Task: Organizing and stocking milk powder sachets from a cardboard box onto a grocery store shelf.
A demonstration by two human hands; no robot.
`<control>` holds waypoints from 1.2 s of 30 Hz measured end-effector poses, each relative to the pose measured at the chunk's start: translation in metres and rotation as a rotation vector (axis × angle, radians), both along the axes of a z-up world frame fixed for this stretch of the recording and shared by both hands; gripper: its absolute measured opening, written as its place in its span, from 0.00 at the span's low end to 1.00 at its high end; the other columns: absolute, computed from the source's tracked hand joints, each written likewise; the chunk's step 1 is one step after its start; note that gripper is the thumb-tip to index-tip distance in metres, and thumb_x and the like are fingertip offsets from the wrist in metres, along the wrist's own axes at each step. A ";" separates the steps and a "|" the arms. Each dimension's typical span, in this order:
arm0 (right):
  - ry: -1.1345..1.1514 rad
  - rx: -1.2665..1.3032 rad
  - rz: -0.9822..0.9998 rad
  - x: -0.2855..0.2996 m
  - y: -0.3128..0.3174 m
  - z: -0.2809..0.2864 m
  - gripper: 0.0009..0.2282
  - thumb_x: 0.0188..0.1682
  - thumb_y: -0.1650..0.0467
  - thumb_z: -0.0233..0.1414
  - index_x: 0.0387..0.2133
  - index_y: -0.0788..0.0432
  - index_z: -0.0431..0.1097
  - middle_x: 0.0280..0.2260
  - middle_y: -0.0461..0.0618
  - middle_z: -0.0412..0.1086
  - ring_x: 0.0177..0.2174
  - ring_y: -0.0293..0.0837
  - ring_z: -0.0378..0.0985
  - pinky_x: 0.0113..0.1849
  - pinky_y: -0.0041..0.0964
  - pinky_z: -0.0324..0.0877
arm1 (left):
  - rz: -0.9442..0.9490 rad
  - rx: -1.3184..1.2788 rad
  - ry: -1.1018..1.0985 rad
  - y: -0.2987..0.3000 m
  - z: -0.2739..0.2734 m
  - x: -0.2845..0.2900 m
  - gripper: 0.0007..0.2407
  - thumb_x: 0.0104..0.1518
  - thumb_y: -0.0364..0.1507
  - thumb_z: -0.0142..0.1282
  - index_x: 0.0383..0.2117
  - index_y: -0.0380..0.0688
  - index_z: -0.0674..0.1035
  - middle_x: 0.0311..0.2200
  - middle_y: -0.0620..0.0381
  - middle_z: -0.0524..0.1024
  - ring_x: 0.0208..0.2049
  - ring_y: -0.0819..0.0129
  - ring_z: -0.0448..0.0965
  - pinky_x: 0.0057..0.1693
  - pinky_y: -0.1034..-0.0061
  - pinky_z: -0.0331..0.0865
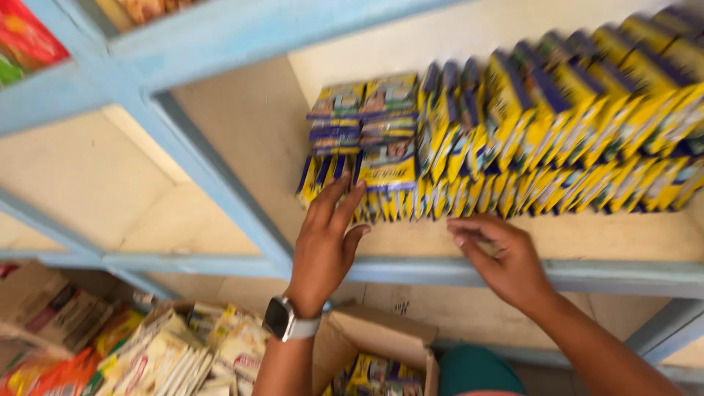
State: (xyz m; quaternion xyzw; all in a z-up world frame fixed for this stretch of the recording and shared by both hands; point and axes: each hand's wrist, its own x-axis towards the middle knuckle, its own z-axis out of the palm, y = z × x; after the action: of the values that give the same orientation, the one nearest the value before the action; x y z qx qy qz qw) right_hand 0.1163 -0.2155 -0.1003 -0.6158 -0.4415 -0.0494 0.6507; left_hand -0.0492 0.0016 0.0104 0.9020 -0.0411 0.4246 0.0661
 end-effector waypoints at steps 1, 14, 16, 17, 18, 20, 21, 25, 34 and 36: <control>0.025 -0.026 0.026 -0.014 -0.006 0.006 0.09 0.50 0.77 0.55 0.43 0.64 0.75 0.42 0.52 0.78 0.43 0.40 0.81 0.45 0.32 0.74 | 0.026 -0.026 0.025 -0.002 -0.013 -0.021 0.25 0.53 0.26 0.64 0.60 0.44 0.73 0.60 0.43 0.70 0.60 0.40 0.70 0.61 0.57 0.66; -0.244 -0.475 0.480 -0.146 0.032 -0.107 0.11 0.44 0.73 0.60 0.41 0.55 0.78 0.42 0.50 0.77 0.40 0.44 0.81 0.40 0.36 0.76 | 0.187 -0.857 0.925 0.002 -0.361 -0.173 0.19 0.52 0.33 0.63 0.51 0.46 0.80 0.45 0.45 0.81 0.45 0.48 0.81 0.50 0.59 0.73; -0.177 -0.512 0.529 -0.155 0.035 -0.129 0.12 0.44 0.73 0.59 0.42 0.55 0.78 0.43 0.52 0.77 0.42 0.46 0.81 0.41 0.36 0.74 | 0.271 -0.986 0.932 -0.004 -0.392 -0.155 0.21 0.51 0.34 0.63 0.54 0.46 0.77 0.44 0.46 0.82 0.44 0.51 0.82 0.50 0.60 0.74; -0.017 -0.494 0.522 -0.157 0.034 -0.140 0.11 0.46 0.74 0.59 0.43 0.57 0.78 0.43 0.51 0.78 0.44 0.45 0.81 0.43 0.35 0.74 | 0.356 -1.013 0.960 -0.007 -0.405 -0.142 0.25 0.51 0.36 0.65 0.56 0.42 0.74 0.42 0.44 0.82 0.44 0.49 0.82 0.50 0.59 0.74; 0.142 -0.474 0.511 -0.158 0.033 -0.152 0.11 0.47 0.74 0.58 0.43 0.59 0.78 0.43 0.51 0.79 0.45 0.44 0.82 0.45 0.34 0.74 | 0.442 -1.039 0.988 -0.012 -0.418 -0.128 0.29 0.50 0.37 0.68 0.58 0.39 0.70 0.40 0.41 0.82 0.44 0.47 0.82 0.49 0.58 0.75; 0.451 -0.397 0.533 -0.149 0.025 -0.195 0.10 0.49 0.76 0.56 0.44 0.62 0.77 0.43 0.53 0.78 0.45 0.44 0.81 0.46 0.35 0.75 | 0.426 -0.993 1.005 -0.025 -0.438 -0.112 0.25 0.47 0.36 0.70 0.50 0.39 0.75 0.41 0.41 0.81 0.44 0.46 0.81 0.49 0.58 0.75; 0.758 -0.299 0.554 -0.143 0.020 -0.217 0.10 0.51 0.77 0.53 0.44 0.65 0.76 0.44 0.54 0.78 0.45 0.44 0.80 0.48 0.36 0.75 | 0.423 -0.940 1.018 -0.032 -0.447 -0.103 0.21 0.43 0.35 0.72 0.42 0.39 0.80 0.42 0.41 0.80 0.44 0.44 0.81 0.50 0.57 0.75; 0.878 -0.352 0.421 -0.121 -0.004 -0.215 0.10 0.52 0.78 0.52 0.46 0.67 0.74 0.41 0.55 0.78 0.43 0.45 0.81 0.45 0.38 0.76 | 0.391 -0.970 0.917 -0.035 -0.428 -0.107 0.20 0.45 0.33 0.73 0.40 0.36 0.79 0.39 0.40 0.81 0.44 0.44 0.81 0.51 0.58 0.73; 0.630 -0.470 0.424 -0.123 -0.012 -0.160 0.23 0.46 0.75 0.57 0.57 0.58 0.67 0.53 0.53 0.71 0.52 0.44 0.74 0.50 0.39 0.74 | 0.000 -1.441 0.330 -0.044 -0.278 -0.150 0.21 0.53 0.22 0.66 0.52 0.37 0.70 0.49 0.48 0.81 0.53 0.61 0.81 0.60 0.71 0.73; 0.446 -0.491 0.422 -0.136 0.005 -0.111 0.41 0.34 0.71 0.68 0.64 0.55 0.55 0.63 0.50 0.59 0.61 0.46 0.63 0.54 0.42 0.63 | 0.103 -1.286 0.310 -0.058 -0.244 -0.153 0.26 0.48 0.19 0.72 0.53 0.39 0.71 0.51 0.48 0.80 0.52 0.63 0.82 0.58 0.72 0.74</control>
State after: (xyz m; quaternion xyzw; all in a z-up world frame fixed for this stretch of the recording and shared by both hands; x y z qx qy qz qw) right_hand -0.0199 -0.2102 -0.2110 -0.6445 -0.4050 0.3277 0.5596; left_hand -0.2026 -0.0565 -0.2332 0.7341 0.2738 0.2326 0.5762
